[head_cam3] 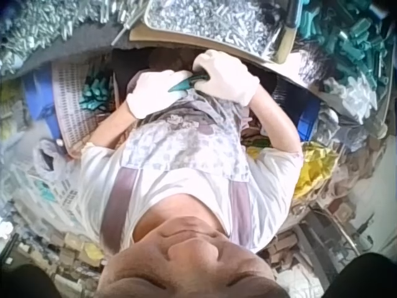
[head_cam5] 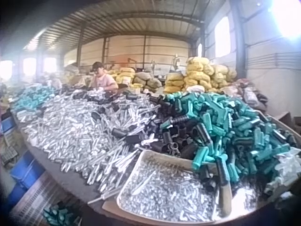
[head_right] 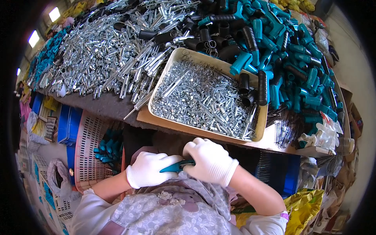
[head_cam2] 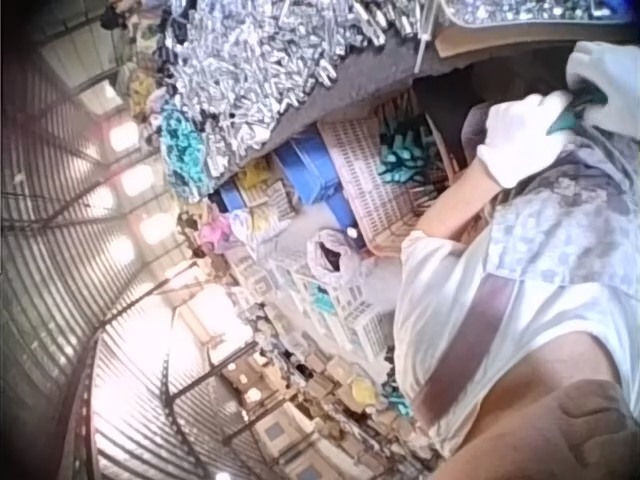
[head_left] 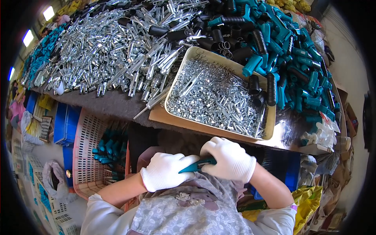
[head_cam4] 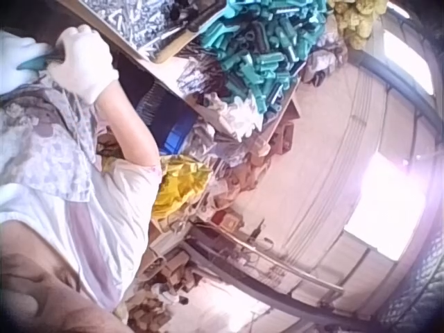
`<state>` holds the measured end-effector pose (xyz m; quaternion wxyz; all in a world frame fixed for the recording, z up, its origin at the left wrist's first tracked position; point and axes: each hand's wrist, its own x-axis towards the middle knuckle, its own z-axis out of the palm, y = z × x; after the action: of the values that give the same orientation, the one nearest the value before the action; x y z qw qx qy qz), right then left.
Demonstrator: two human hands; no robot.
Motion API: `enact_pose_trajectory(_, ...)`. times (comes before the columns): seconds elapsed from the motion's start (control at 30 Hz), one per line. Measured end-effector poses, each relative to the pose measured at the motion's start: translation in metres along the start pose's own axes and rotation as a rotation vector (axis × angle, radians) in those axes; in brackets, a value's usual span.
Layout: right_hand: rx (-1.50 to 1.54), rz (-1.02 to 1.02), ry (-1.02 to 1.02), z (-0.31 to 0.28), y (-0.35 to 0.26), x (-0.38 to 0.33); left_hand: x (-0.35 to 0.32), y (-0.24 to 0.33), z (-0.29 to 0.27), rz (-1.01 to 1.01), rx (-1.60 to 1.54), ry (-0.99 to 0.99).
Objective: Assembling metal T-handle tools by inserting shafts into plastic handles and pins.
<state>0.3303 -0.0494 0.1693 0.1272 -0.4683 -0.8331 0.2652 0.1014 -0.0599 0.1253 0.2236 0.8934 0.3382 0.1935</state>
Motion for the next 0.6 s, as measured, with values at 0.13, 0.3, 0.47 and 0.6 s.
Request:
enact_pose_trajectory(0.13, 0.398, 0.211, -0.565, -0.004, 0.027, 0.011, 0.002, 0.000, -0.006, 0.103, -0.040, 0.022)
enact_pose_trajectory(0.3, 0.346, 0.147, -0.312, 0.015, 0.012, 0.004, 0.004, 0.000, -0.016, 0.104, 0.002, -0.036)
enact_pose_trajectory(0.47, -0.117, 0.037, 0.134, 0.002, -0.017, 0.012, 0.007, -0.006, -0.019, 0.055, 0.024, 0.160)
enact_pose_trajectory(0.6, -0.258, 0.018, 0.493, -0.022, 0.009, 0.048, 0.003, 0.000, -0.020, -0.030, -0.038, 0.255)
